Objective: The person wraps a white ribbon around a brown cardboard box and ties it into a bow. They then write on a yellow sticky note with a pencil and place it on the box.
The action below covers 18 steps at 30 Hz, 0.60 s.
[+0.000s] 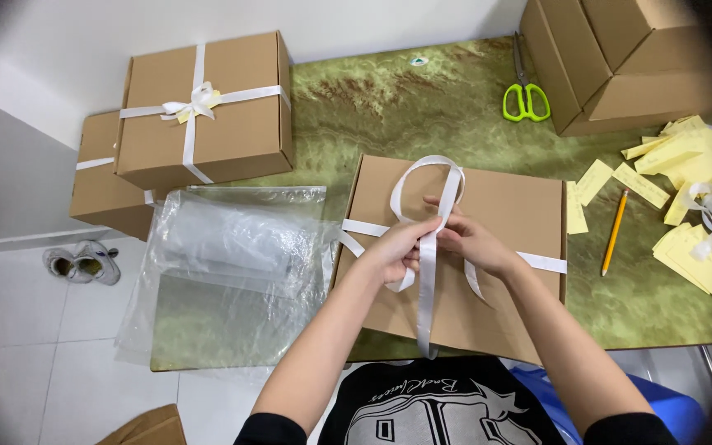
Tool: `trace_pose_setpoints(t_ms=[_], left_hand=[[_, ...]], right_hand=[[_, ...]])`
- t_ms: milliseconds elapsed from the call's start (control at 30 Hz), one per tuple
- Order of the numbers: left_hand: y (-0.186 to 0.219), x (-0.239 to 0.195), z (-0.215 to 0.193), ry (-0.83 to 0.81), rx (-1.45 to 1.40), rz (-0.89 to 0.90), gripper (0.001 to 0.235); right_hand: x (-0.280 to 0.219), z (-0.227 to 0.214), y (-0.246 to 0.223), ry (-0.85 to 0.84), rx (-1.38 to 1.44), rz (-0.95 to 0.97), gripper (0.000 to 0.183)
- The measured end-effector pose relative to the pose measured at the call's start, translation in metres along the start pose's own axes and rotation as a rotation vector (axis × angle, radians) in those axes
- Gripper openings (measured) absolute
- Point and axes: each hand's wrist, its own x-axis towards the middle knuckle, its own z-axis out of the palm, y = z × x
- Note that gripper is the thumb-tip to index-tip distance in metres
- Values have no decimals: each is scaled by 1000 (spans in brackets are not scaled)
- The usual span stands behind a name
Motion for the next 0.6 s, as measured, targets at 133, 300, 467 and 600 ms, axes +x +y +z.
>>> trace_pose_setpoints(t_ms=[133, 300, 467, 600], left_hand=[[-6, 29, -24, -36, 94, 33, 40], [35, 20, -29, 29, 519, 22, 60], [28, 42, -28, 29, 648, 126, 27], [1, 93, -41, 76, 614, 181, 18]], right_hand=[[-17, -34, -15, -86, -120, -158, 18], [-63, -93, -51, 90, -69, -21, 46], [-135, -156, -76, 207, -342, 217, 44], [-209, -223, -35, 254, -424, 447, 38]])
